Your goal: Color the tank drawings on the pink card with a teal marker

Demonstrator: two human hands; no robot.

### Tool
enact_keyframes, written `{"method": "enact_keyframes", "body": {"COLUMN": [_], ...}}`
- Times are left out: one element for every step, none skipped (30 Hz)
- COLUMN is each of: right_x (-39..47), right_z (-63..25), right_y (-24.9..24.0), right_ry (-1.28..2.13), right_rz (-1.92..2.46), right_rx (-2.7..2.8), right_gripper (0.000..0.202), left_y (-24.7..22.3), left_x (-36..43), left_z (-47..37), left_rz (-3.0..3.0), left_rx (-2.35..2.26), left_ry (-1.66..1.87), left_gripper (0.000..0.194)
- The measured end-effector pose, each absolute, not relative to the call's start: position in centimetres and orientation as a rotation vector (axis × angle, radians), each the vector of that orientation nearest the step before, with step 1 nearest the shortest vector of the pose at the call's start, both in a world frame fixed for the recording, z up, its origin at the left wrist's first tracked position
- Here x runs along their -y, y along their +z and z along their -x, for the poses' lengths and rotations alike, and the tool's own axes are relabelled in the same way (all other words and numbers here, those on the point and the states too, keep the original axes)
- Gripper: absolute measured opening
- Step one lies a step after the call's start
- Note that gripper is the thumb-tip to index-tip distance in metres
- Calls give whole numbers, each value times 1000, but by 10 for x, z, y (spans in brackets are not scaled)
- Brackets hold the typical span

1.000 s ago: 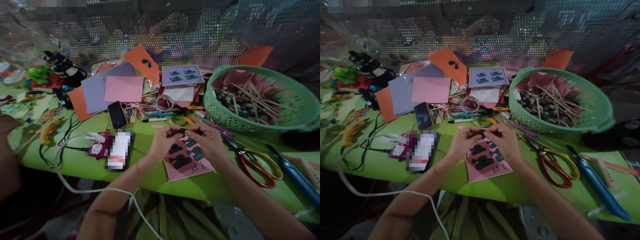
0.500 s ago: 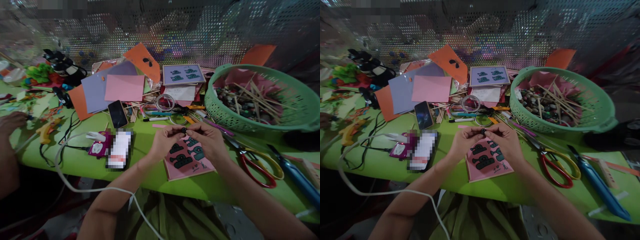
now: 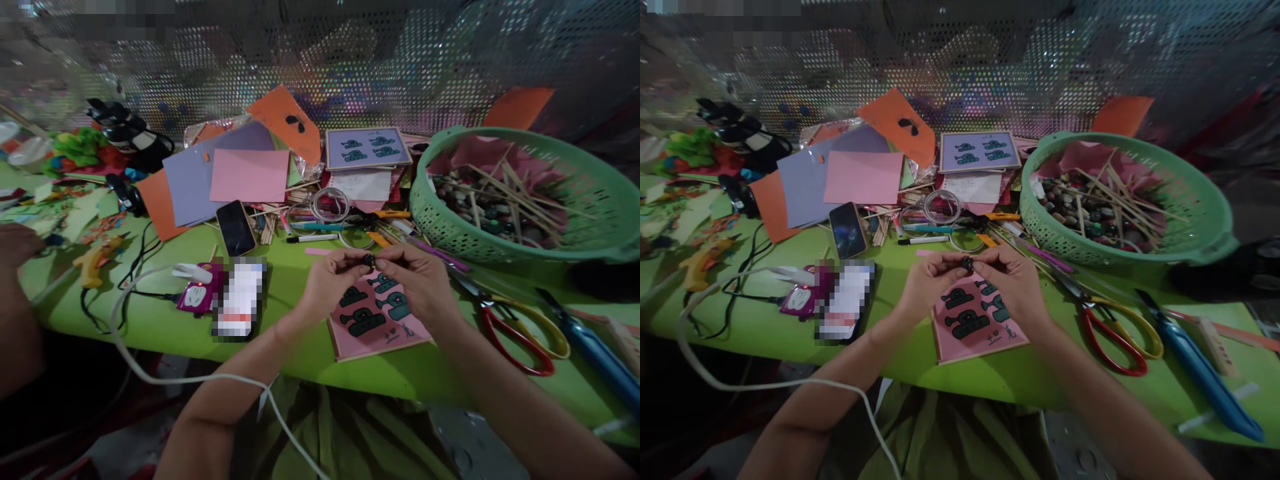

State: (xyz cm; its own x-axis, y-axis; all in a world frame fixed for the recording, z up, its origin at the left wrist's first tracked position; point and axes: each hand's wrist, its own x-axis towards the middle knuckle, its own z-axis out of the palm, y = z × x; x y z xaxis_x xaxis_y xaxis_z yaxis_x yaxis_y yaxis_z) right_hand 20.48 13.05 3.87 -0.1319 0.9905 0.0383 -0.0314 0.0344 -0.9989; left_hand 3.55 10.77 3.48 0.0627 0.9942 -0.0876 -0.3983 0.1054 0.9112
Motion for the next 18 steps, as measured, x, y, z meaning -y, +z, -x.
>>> {"method": "enact_keyframes", "body": {"right_x": [-130,-130,-130,-129,-129,-128,-128,-128,-128,-128,-127,-127,-127,-127,-127,-127,-127,-127], "right_z": [-205,-205,-206,-205,-205,-205,-204,-203,-202,-201,-201,-200,-200,-201,-201,-202,-203,-204], "right_y": [39,40,42,44,46,47,49,50,51,52,52,52,52,52,52,52,52,52], "right_ry": [1287,1285,1287,1287,1285,1277,1265,1253,1242,1236,1232,1228,1222,1214,1206,1202,1207,1221], "right_rz": [1101,1107,1114,1124,1134,1145,1152,1156,1157,1155,1153,1152,1151,1152,1156,1160,1163,1166], "right_rx": [1308,1318,1332,1348,1364,1377,1382,1382,1378,1375,1373,1373,1376,1380,1387,1394,1400,1403], "right_gripper": [11,12,14,16,18,20,21,22,23,24,25,25,25,24,24,24,24,24], "left_y": [35,35,36,36,37,37,37,36,36,35,35,35,35,35,35,35,36,36], "left_x": [-108,-108,-108,-108,-108,-108,-108,-108,-108,-108,-108,-108,-108,-108,-108,-108,-108,-108], "left_z": [-35,-34,-34,-33,-33,-33,-33,-33,-33,-33,-34,-34,-34,-33,-33,-33,-33,-32], "left_rz": [-851,-847,-842,-836,-829,-822,-815,-809,-802,-796,-790,-785,-781,-778,-774,-771,-769,-768], "left_rx": [-916,-914,-912,-909,-907,-905,-903,-900,-898,-896,-895,-894,-894,-893,-892,-891,-890,-889], "left_ry": [1269,1264,1259,1254,1250,1247,1244,1242,1240,1239,1237,1234,1231,1227,1223,1219,1215,1213], "left_gripper": [38,40,41,43,44,46,47,48,48,48,48,49,49,49,49,49,49,49]}}
